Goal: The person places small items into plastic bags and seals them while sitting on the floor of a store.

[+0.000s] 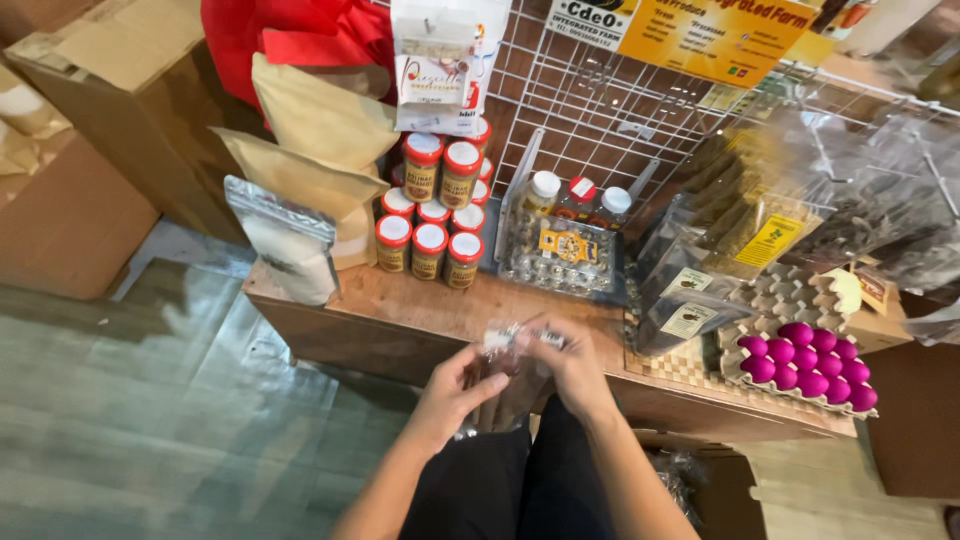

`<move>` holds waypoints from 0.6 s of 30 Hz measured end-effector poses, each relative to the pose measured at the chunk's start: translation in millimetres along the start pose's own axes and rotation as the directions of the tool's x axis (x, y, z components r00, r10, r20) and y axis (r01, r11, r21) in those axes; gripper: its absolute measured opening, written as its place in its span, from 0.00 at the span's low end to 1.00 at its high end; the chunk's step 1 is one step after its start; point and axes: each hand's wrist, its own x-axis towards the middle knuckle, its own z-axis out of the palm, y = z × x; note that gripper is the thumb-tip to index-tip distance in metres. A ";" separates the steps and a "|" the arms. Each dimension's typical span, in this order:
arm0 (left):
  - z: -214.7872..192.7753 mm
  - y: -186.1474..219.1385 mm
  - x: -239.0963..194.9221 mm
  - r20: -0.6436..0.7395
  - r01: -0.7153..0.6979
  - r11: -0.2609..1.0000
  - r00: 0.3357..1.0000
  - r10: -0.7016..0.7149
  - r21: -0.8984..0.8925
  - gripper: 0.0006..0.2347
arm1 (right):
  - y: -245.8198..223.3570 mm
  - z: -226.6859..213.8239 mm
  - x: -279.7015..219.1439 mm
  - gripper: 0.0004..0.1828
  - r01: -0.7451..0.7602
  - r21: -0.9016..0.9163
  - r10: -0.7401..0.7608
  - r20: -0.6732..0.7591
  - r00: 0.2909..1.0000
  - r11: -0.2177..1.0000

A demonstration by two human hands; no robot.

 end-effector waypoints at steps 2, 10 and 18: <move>-4.4 -25.5 7.3 -0.157 -0.044 0.996 0.987 0.031 -0.078 0.13 | -9.7 4.1 -10.6 0.02 0.017 -0.177 -0.006 0.061 0.998 0.984; 12.0 9.9 -0.3 -0.246 -0.135 0.958 0.949 0.199 0.253 0.02 | -11.6 10.3 -34.4 0.06 -0.053 -0.034 0.057 0.116 0.992 0.998; 24.2 16.3 -7.0 -0.218 -0.199 0.864 0.919 0.328 0.462 0.03 | -3.8 -3.0 -44.1 0.06 0.036 -0.180 -0.017 0.104 0.994 0.983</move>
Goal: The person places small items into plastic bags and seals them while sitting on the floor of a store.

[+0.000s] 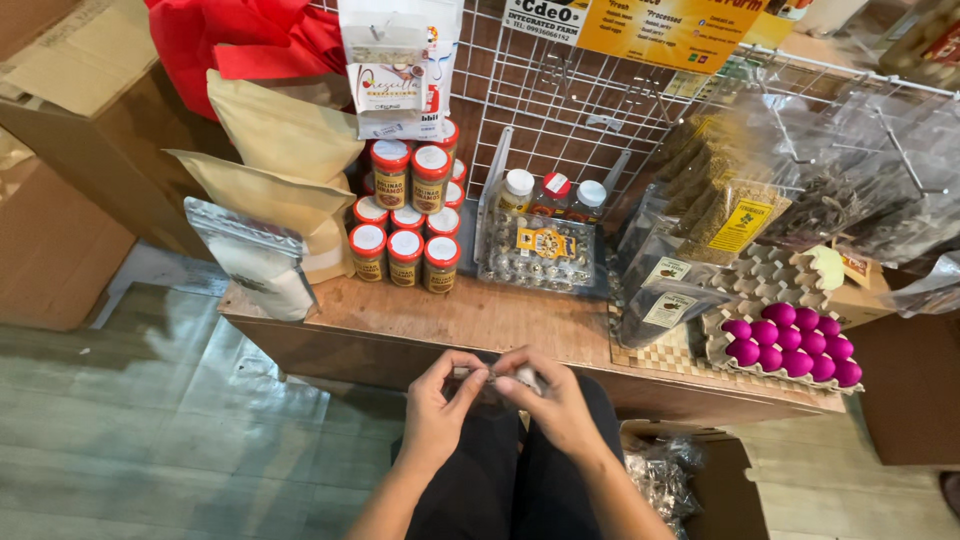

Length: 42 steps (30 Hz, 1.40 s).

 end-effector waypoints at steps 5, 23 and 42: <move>-6.2 -12.6 0.1 -0.014 0.112 0.990 0.993 -0.114 -0.081 0.03 | -17.3 -47.4 8.8 0.16 -0.164 -0.103 0.068 -0.609 0.790 0.981; -2.9 -17.0 15.5 -0.114 0.116 0.976 0.984 -0.139 -0.186 0.04 | -24.1 -109.6 28.5 0.16 0.054 -0.194 -0.161 -0.597 0.786 0.979; 41.2 57.4 158.8 -0.002 -0.210 0.976 0.978 0.211 0.056 0.10 | -85.5 -40.2 107.0 0.08 0.338 -0.314 -0.434 -0.323 0.841 0.887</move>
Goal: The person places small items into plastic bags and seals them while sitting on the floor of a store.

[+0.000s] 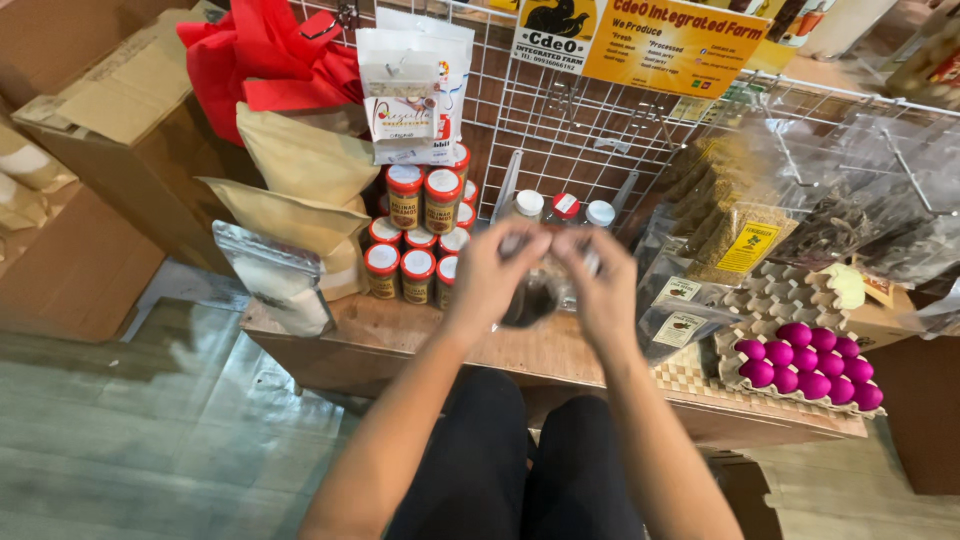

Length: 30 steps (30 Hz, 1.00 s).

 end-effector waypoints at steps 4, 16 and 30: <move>24.2 7.8 71.5 0.033 -0.052 0.992 0.998 0.056 -0.112 0.08 | 1.1 -5.9 59.1 0.09 0.052 0.050 -0.044 -0.139 0.989 0.997; 59.4 1.0 142.9 -0.158 0.228 0.972 0.959 -0.234 -0.057 0.08 | 58.6 11.8 152.9 0.06 -0.103 0.183 0.141 -0.210 0.967 0.978; 39.1 -30.7 119.1 -0.105 0.164 0.986 0.981 -0.161 0.023 0.13 | 64.4 -10.4 96.3 0.20 -0.017 -0.109 -0.002 -0.175 0.985 0.994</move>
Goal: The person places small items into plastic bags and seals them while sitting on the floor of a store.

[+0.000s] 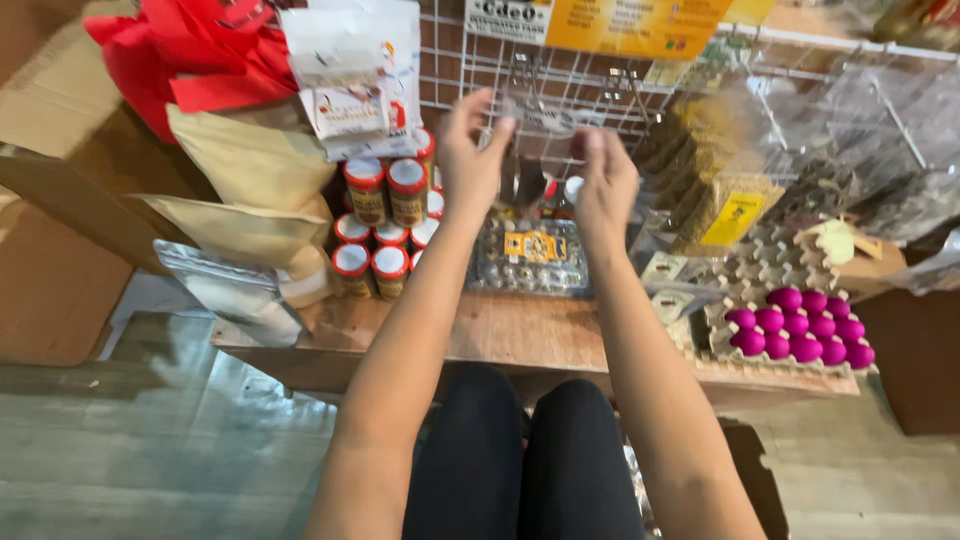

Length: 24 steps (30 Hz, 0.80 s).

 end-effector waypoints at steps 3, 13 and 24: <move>-10.2 -24.1 -43.0 -0.163 -0.260 0.964 0.955 0.248 -0.051 0.15 | 2.4 -19.5 -49.7 0.16 -0.011 0.136 0.035 -0.174 0.984 0.991; 40.0 -103.7 -257.3 0.406 0.320 0.945 0.874 -0.269 -0.063 0.16 | 111.7 -133.5 -267.0 0.27 -0.703 0.347 0.739 0.044 0.673 0.620; 139.0 -120.8 -346.9 0.767 0.357 0.934 0.603 -0.218 -0.016 0.21 | 191.9 -268.2 -439.3 0.19 -0.798 0.212 0.791 -0.416 0.448 0.564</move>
